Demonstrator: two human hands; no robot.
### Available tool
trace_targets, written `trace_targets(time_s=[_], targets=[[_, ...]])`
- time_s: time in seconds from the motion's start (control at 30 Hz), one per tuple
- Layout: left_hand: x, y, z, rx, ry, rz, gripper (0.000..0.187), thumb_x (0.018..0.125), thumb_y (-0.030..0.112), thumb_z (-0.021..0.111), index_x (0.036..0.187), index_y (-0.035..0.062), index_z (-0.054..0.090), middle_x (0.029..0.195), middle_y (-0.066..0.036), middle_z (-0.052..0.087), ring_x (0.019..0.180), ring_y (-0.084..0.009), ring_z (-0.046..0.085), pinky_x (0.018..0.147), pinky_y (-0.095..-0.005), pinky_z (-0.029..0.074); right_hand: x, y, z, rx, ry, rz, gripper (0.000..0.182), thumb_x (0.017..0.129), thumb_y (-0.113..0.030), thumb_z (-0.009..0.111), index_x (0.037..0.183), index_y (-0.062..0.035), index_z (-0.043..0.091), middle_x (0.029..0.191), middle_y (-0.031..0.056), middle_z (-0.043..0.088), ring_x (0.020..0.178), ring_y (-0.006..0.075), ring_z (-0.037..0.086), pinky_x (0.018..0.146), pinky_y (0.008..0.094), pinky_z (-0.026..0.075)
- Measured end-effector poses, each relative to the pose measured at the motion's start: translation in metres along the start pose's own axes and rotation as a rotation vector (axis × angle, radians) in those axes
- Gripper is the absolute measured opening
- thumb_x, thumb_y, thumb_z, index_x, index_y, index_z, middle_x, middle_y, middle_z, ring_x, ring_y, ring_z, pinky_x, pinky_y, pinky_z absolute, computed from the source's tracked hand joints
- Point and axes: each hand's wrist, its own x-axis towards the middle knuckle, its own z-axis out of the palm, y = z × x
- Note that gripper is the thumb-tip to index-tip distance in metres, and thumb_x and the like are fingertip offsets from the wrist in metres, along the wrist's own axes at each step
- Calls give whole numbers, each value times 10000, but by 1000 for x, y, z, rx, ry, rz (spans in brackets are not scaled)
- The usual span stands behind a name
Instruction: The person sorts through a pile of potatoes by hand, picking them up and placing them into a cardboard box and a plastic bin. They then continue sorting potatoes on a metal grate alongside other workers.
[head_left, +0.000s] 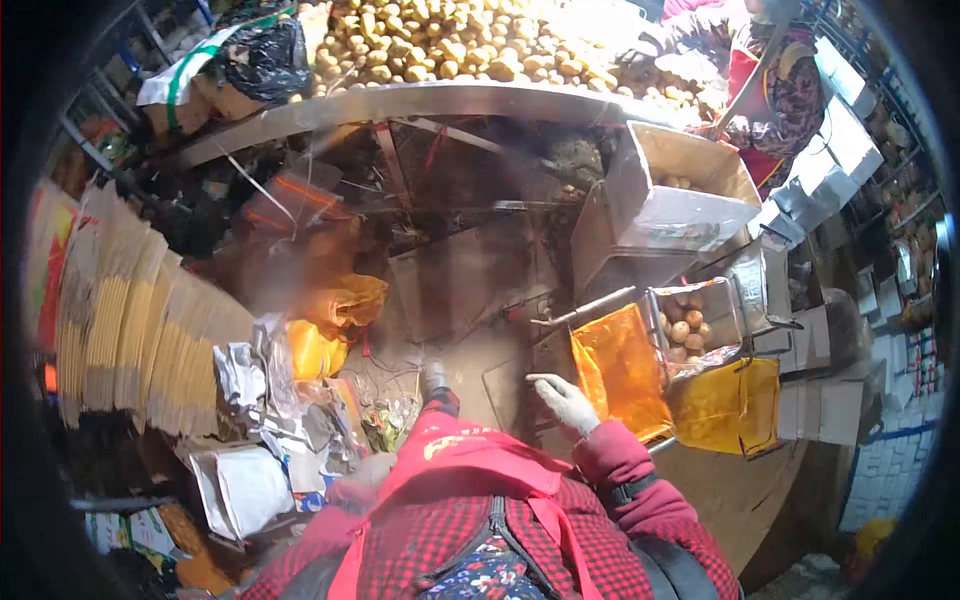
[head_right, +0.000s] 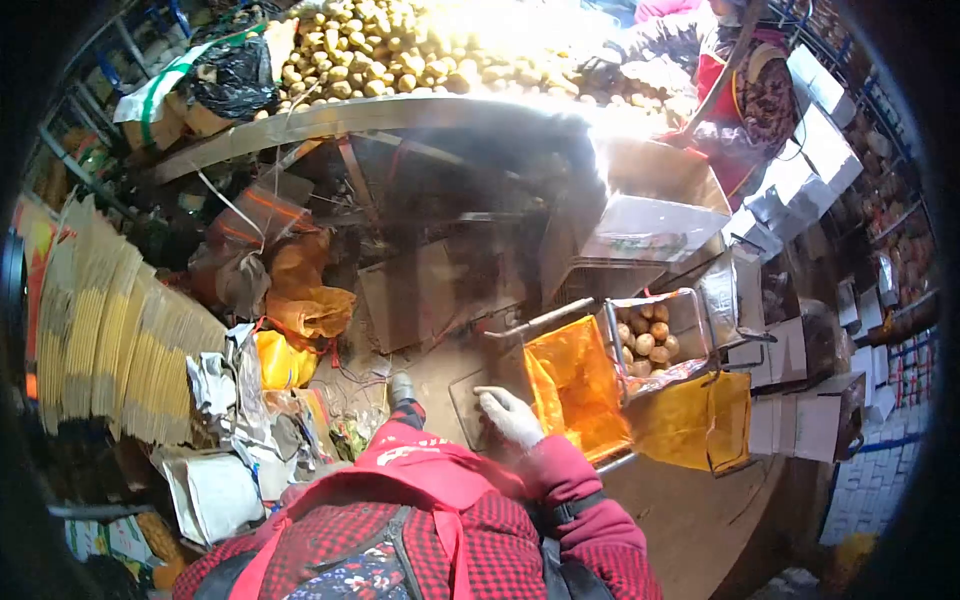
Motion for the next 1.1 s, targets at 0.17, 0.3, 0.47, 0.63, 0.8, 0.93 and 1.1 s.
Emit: trace_targets(time_s=[0.17,0.3,0.47,0.63,0.8,0.93,1.1], targets=[[171,-45,-153,578,31,670,342,955,317,561,1146,60,682,1202,-224,669,1111,-418,655,965,-516,512,122,-42,53,-6,-15,-86,403,1079,-317,602,1390,-61,632,1122,51,711,976,129,652,873,301,543],[157,143,-276,134,235,62,429,1005,342,565,1320,64,654,1319,-217,678,1255,-398,626,1068,-443,494,147,-122,80,104,-73,114,421,1082,-338,588,1402,-66,624,1188,79,717,991,144,661,914,308,539],[248,260,-344,-7,255,401,504,1015,351,601,1395,21,627,1354,-211,684,1305,-316,627,1125,-381,457,198,-138,57,259,79,57,421,1090,-331,575,1422,-74,605,1260,96,700,1097,181,668,949,330,526],[287,451,-389,62,345,904,383,980,227,637,1313,45,687,1303,-197,706,1233,-350,664,1087,-418,498,247,-172,27,410,140,63,399,1095,-306,568,1419,-74,607,1253,85,695,1080,173,662,947,324,522],[304,667,-449,542,625,1401,500,928,247,721,1391,76,638,1366,-169,663,1273,-364,614,1119,-484,449,331,-202,-19,392,147,-18,400,1106,-341,544,1428,-109,602,1244,57,694,1068,159,655,934,334,530],[358,802,-466,1028,499,1516,717,862,235,776,1530,250,517,1495,-150,544,1352,-391,527,1094,-512,438,382,-240,-61,575,241,-71,376,1088,-272,585,1404,-73,623,1239,80,705,995,146,666,927,301,535],[416,854,-476,1268,118,1460,608,822,239,740,1389,321,537,1349,-127,543,1206,-373,577,907,-522,521,410,-311,-101,614,300,-7,369,1089,-240,585,1424,-87,613,1220,69,711,1022,129,669,901,280,538]])
